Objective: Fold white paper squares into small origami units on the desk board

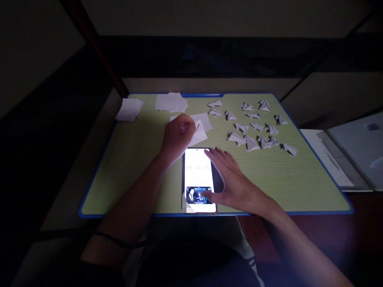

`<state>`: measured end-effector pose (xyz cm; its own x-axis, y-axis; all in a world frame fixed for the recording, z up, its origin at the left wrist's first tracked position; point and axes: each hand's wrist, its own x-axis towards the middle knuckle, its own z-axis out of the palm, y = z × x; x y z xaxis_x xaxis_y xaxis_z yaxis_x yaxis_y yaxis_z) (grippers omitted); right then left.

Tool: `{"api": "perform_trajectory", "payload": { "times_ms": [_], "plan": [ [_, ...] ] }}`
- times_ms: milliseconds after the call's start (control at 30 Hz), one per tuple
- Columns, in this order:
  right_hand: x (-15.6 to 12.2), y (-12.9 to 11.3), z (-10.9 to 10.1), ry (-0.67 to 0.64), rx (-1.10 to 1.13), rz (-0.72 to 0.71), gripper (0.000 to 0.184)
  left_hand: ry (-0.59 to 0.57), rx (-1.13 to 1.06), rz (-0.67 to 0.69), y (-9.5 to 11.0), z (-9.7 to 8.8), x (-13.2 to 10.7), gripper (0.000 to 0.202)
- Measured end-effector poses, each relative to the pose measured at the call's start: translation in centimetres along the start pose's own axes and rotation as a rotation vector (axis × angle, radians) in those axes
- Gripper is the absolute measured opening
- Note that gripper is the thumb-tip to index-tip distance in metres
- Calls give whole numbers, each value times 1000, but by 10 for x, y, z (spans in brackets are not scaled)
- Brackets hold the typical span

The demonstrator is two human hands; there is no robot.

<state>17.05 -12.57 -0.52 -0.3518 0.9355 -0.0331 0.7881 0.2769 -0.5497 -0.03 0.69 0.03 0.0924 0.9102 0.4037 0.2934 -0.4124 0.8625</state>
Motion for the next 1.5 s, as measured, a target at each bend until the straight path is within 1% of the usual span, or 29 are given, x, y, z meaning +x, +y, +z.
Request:
{"api": "perform_trajectory", "payload": {
  "times_ms": [67, 233, 400, 533, 633, 700, 767, 833, 933, 1000, 1100, 1233, 1500],
  "plan": [
    [2, 0, 3, 2, -27, -1, 100, 13, 1, -14, 0, -1, 1, 19],
    [3, 0, 4, 22, -46, 17, 104, 0, 15, -20, 1, -1, 2, 18],
    [3, 0, 3, 20, -7, 18, 103, -9, 29, -35, 3, 0, 1, 17],
    [2, 1, -1, 33, 44, 9, 102, -10, 27, -6, 2, -1, 1, 16],
    [7, 3, -12, 136, 226, 2, 89, -19, 19, 31, 2, -1, 0, 15],
    [17, 2, -23, 285, 358, 13, 71, -46, 20, 51, 2, -1, -2, 15],
    [33, 0, -34, 390, 414, -3, 49, -84, 24, 81, 3, -1, -3, 15],
    [53, -2, -43, 426, 489, -22, 34, -119, 31, 116, 2, -1, -5, 15],
    [78, -5, -50, 423, 584, -32, 25, -161, 22, 143, 1, -1, -8, 14],
    [88, -5, -49, 411, 618, -30, 16, -187, 27, 149, 1, -2, -9, 14],
    [92, -3, -46, 400, 646, -24, 3, -217, 66, 186, 3, -2, -10, 14],
    [87, 3, -43, 407, 660, -49, 3, -219, 107, 252, 5, 0, -12, 16],
    [86, 11, -41, 404, 688, -54, 9, -218, 95, 250, 3, 3, -14, 12]
  ]
}}
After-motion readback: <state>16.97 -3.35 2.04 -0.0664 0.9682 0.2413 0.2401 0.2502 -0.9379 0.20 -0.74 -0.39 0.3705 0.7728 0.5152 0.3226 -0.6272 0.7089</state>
